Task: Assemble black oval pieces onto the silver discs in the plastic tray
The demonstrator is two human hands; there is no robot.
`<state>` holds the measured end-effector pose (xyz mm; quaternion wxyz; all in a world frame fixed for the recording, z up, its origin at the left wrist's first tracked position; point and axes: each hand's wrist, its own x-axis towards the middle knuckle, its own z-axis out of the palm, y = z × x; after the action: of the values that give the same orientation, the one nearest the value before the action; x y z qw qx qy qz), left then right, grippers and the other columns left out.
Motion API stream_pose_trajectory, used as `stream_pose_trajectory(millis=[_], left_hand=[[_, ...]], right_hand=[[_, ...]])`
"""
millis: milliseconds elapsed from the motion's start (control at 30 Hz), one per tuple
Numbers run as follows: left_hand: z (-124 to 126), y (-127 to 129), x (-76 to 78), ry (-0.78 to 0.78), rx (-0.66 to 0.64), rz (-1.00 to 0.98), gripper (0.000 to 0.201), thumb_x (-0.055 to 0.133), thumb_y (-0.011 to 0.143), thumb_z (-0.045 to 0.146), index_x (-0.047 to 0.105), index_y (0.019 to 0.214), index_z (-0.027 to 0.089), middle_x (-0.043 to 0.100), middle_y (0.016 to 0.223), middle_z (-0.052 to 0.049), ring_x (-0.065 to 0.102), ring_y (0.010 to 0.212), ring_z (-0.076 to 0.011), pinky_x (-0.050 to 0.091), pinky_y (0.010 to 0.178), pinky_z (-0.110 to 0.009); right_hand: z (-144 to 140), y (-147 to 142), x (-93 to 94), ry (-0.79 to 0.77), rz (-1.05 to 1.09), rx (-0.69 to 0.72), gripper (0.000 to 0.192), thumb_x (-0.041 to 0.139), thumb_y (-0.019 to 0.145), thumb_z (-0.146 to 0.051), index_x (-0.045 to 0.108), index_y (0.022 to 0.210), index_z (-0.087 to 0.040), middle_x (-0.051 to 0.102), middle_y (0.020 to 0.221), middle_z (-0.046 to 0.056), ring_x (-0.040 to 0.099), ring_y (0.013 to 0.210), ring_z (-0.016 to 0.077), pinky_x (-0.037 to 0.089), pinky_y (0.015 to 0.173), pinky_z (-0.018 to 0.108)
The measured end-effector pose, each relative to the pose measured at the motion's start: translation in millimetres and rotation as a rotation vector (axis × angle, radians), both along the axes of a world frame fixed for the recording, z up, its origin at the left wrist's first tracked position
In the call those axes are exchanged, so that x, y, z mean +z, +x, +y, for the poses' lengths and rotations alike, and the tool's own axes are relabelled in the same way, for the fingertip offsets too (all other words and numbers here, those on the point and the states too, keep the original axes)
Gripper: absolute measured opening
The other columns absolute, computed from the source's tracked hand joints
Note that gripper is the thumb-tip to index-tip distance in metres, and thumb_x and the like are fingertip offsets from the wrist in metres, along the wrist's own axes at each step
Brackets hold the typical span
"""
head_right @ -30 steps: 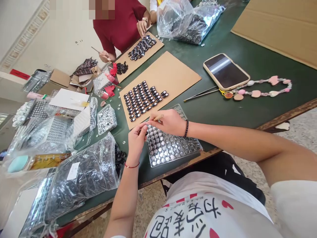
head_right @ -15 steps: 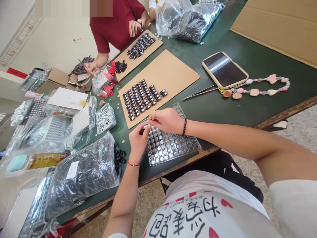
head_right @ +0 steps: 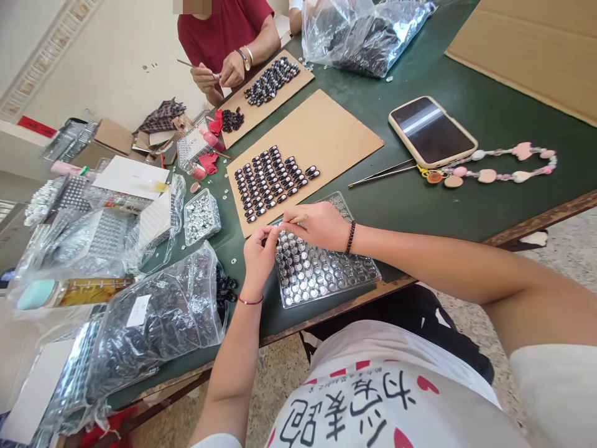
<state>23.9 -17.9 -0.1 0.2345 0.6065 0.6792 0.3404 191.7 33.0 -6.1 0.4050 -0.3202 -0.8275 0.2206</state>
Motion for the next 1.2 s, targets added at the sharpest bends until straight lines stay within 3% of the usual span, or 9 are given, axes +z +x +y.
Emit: stream_pose_trajectory(millis=[267, 500, 700, 933, 1033, 1200], left_hand=[[-2.8, 4.0, 2.2, -0.039, -0.011, -0.025, 0.028, 0.047, 0.078, 0.042, 0.058, 0.076, 0.016, 0.050, 0.056, 0.003, 0.041, 0.048, -0.0078, 0.033, 0.049, -0.019], [4.1, -3.7, 2.7, -0.044, 0.018, 0.019, 0.029, 0.047, 0.078, 0.043, 0.059, 0.078, 0.016, 0.052, 0.057, 0.002, 0.045, 0.050, -0.0090, 0.035, 0.051, -0.020], [3.6, -2.8, 5.8, -0.073, -0.020, 0.078, 0.031, 0.047, 0.077, 0.044, 0.059, 0.080, 0.016, 0.049, 0.051, 0.003, 0.043, 0.046, -0.0095, 0.034, 0.048, -0.020], [15.4, -16.4, 4.8, -0.084, 0.116, 0.142, 0.035, 0.047, 0.073, 0.048, 0.061, 0.081, 0.017, 0.058, 0.059, 0.000, 0.051, 0.053, -0.0136, 0.038, 0.054, -0.023], [23.5, -23.1, 2.6, -0.178, 0.205, 0.138, 0.037, 0.050, 0.067, 0.052, 0.062, 0.076, 0.018, 0.058, 0.055, 0.000, 0.052, 0.051, -0.0161, 0.037, 0.050, -0.024], [20.6, -20.2, 2.3, -0.220, 0.137, 0.146, 0.042, 0.050, 0.062, 0.059, 0.061, 0.070, 0.019, 0.051, 0.044, 0.002, 0.050, 0.047, -0.0175, 0.034, 0.046, -0.025]], right_hand=[[1.6, 3.0, 5.7, 0.003, -0.072, -0.044, 0.029, 0.046, 0.085, -0.039, 0.059, 0.074, -0.016, 0.061, 0.063, 0.000, 0.052, 0.055, 0.0101, 0.031, 0.053, 0.022], [2.7, 1.9, 4.9, 0.086, -0.070, 0.103, 0.024, 0.041, 0.088, -0.035, 0.056, 0.086, -0.017, 0.062, 0.080, 0.001, 0.055, 0.069, 0.0107, 0.033, 0.057, 0.021], [8.2, 1.7, 2.3, 0.136, -0.102, 0.053, 0.026, 0.036, 0.090, -0.034, 0.054, 0.085, -0.016, 0.062, 0.079, 0.001, 0.055, 0.071, 0.0106, 0.034, 0.060, 0.021], [10.4, 1.3, 7.8, 0.087, -0.086, 0.017, 0.028, 0.035, 0.090, -0.036, 0.055, 0.083, -0.018, 0.063, 0.079, 0.001, 0.057, 0.074, 0.0104, 0.037, 0.064, 0.020], [13.0, 1.5, 12.5, 0.080, -0.083, 0.013, 0.026, 0.037, 0.089, -0.038, 0.055, 0.085, -0.019, 0.063, 0.085, 0.001, 0.057, 0.079, 0.0097, 0.039, 0.067, 0.018], [14.7, 1.5, 14.0, 0.077, -0.094, -0.002, 0.028, 0.038, 0.088, -0.041, 0.055, 0.086, -0.019, 0.064, 0.086, 0.000, 0.057, 0.077, 0.0095, 0.040, 0.066, 0.018]])
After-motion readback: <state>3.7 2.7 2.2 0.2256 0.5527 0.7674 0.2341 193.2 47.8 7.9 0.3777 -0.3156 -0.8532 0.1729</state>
